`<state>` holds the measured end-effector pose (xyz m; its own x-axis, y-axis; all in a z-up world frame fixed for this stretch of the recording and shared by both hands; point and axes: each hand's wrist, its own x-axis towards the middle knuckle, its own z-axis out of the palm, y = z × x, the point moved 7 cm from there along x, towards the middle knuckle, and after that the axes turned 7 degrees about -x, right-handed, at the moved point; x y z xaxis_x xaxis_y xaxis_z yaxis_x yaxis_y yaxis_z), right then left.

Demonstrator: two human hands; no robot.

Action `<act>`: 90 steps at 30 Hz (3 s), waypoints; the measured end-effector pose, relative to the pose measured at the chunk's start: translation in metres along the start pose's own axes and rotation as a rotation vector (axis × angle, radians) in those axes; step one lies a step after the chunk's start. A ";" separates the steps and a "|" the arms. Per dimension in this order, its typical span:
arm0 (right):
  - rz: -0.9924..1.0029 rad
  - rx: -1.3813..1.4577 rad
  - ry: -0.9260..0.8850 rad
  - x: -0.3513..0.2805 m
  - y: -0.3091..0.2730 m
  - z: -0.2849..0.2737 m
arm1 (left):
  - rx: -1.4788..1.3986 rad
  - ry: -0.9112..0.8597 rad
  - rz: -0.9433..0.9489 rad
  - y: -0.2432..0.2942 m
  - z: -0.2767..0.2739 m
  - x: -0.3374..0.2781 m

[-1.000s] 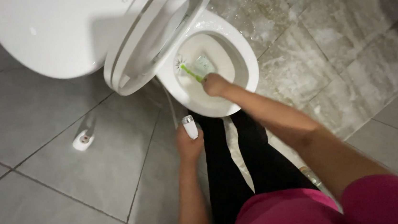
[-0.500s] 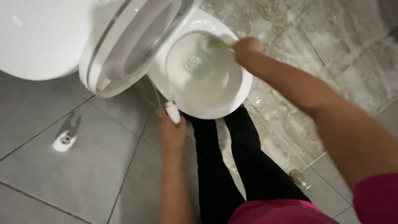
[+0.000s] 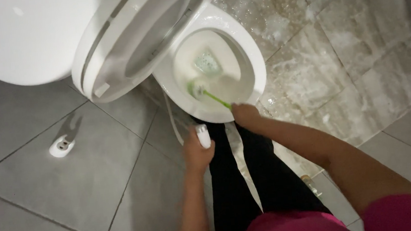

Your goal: The person mops the tiled bathroom floor with a green squeegee. They then pour a liquid from a plastic bottle into the toilet bowl, lift the lid, and scrub the inside of the bowl with a green toilet brush while rinsing with a handheld bidet sprayer.

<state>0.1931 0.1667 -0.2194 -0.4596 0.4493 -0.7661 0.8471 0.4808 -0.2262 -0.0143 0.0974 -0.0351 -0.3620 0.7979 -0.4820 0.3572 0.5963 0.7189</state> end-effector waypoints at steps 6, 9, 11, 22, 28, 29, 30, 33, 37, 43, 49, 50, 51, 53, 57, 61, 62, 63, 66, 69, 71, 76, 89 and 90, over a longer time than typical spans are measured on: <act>0.271 0.208 0.021 0.168 0.039 0.026 | -0.073 0.021 0.046 -0.039 0.010 -0.021; 0.330 0.065 -0.184 0.218 0.072 0.055 | -0.207 -0.035 -0.151 -0.044 0.006 -0.023; 0.446 0.561 -0.201 0.235 0.090 0.064 | -0.109 0.031 -0.017 -0.045 0.002 -0.032; 0.391 1.621 -0.237 0.085 0.100 -0.016 | -0.179 0.028 -0.102 -0.027 -0.005 -0.038; 0.224 1.286 -0.004 0.092 0.004 0.048 | -0.169 0.037 -0.093 -0.015 -0.012 -0.036; 0.142 1.005 -0.018 0.064 -0.031 0.036 | -0.116 0.111 0.057 -0.009 -0.018 -0.044; 0.146 1.012 -0.024 0.047 -0.004 0.143 | -0.111 0.105 0.052 -0.009 -0.020 -0.053; -0.339 0.618 0.502 0.106 0.018 0.245 | -0.251 -0.014 -0.119 -0.021 -0.014 -0.044; -0.037 0.548 0.271 0.122 0.018 0.124 | -0.287 0.062 -0.058 -0.023 -0.020 -0.050; -0.232 0.432 0.442 0.104 -0.034 0.136 | -0.226 0.110 0.036 -0.014 -0.026 -0.053; 0.228 0.759 -0.050 0.044 -0.030 0.101 | -0.234 0.079 -0.004 -0.018 -0.025 -0.048; 0.139 0.622 0.020 0.063 -0.017 0.106 | -0.263 0.084 0.041 -0.016 -0.025 -0.046; 0.139 0.618 0.013 0.084 -0.016 0.080 | -0.267 0.086 0.033 -0.009 -0.029 -0.046; 0.306 0.839 -0.002 0.126 -0.007 0.035 | -0.305 0.014 -0.124 -0.004 -0.030 -0.045; 0.184 0.687 0.145 0.082 -0.020 0.039 | -0.233 0.074 -0.031 -0.012 -0.022 -0.049; 0.015 0.422 0.104 0.011 -0.006 0.080 | -0.250 0.053 -0.036 -0.019 -0.022 -0.049; 0.053 0.453 0.036 -0.017 0.002 0.070 | -0.263 -0.010 -0.089 -0.028 -0.016 -0.050; 0.054 0.451 0.041 0.000 0.017 0.089 | -0.264 -0.010 -0.084 -0.032 -0.017 -0.046; -0.306 0.077 0.175 0.050 0.017 0.113 | -0.137 0.110 0.037 -0.022 -0.032 -0.035; -0.189 0.114 0.222 0.092 -0.012 0.067 | -0.144 0.098 -0.186 -0.018 -0.041 -0.028; -0.038 0.273 0.227 0.078 -0.044 0.005 | -0.162 0.080 -0.155 -0.013 -0.042 -0.029; -0.131 -0.018 -0.005 0.005 -0.020 0.015 | -0.174 0.075 -0.022 -0.008 -0.036 -0.032; 0.220 -0.558 -0.051 0.042 0.108 -0.161 | -0.227 0.132 0.088 -0.008 -0.044 -0.057; 0.226 -0.556 -0.050 0.031 0.129 -0.097 | -0.227 0.128 0.092 -0.002 -0.049 -0.057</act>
<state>0.2623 0.3155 -0.2143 -0.2603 0.5566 -0.7889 0.6497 0.7054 0.2833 -0.0366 0.0463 0.0157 -0.4480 0.8216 -0.3524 0.1967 0.4751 0.8576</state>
